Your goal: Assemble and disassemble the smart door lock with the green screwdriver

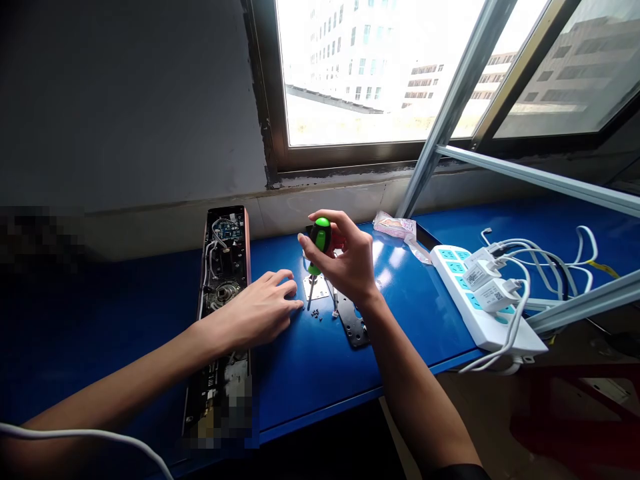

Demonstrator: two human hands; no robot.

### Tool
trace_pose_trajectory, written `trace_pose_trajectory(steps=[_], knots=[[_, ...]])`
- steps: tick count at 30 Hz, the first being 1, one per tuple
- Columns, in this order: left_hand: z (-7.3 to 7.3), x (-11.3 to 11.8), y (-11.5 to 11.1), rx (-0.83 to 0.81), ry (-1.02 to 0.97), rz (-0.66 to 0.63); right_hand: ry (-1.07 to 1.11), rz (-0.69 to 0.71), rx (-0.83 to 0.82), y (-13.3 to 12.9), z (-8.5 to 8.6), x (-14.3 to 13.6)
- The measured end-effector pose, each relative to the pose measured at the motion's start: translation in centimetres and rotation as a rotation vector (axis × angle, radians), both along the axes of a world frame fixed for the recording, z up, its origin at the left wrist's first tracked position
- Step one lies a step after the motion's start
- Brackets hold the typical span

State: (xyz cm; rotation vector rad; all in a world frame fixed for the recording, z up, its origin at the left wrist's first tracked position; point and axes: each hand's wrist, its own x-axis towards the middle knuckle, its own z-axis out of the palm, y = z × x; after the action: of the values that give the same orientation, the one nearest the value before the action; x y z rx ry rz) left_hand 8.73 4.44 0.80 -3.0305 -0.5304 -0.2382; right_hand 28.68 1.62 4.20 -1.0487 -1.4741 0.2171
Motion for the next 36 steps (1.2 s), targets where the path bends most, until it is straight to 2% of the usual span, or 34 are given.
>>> trace_pose_trajectory(steps=[6, 9, 13, 17, 21, 25, 31, 33, 36], knots=[[-0.1, -0.3, -0.1, -0.022, -0.049, 0.025, -0.076, -0.019, -0.034, 0.3, -0.9, -0.5], [-0.1, -0.3, -0.2, -0.041, -0.088, -0.002, -0.126, -0.028, -0.041, 0.4, -1.1, -0.5], [-0.1, -0.1, -0.3, -0.032, -0.066, -0.027, -0.119, -0.053, -0.012, 0.3, -0.9, -0.4], [0.3, -0.1, -0.5, 0.025, -0.011, 0.02, -0.091, -0.055, 0.037, 0.1, -0.4, -0.2], [1.1, -1.2, -0.9, 0.003, -0.142, 0.085, -0.052, -0.07, 0.097, -0.2, 1.0, -0.8], [1.7, -3.4, -1.7, -0.044, -0.283, 0.114, -0.038, -0.034, 0.2, -0.6, 3.1, -2.5], [1.3, -6.9, -2.5, -0.008, -0.535, 0.097, -0.024, 0.036, 0.382, -0.3, 6.2, -6.0], [1.2, -7.9, -2.5, -0.005, -0.597, 0.1, -0.035, 0.06, 0.454, 0.1, 6.8, -7.1], [1.2, -9.3, -2.5, -0.031, -0.67, 0.109, -0.054, 0.09, 0.469, 0.8, 7.2, -8.5]])
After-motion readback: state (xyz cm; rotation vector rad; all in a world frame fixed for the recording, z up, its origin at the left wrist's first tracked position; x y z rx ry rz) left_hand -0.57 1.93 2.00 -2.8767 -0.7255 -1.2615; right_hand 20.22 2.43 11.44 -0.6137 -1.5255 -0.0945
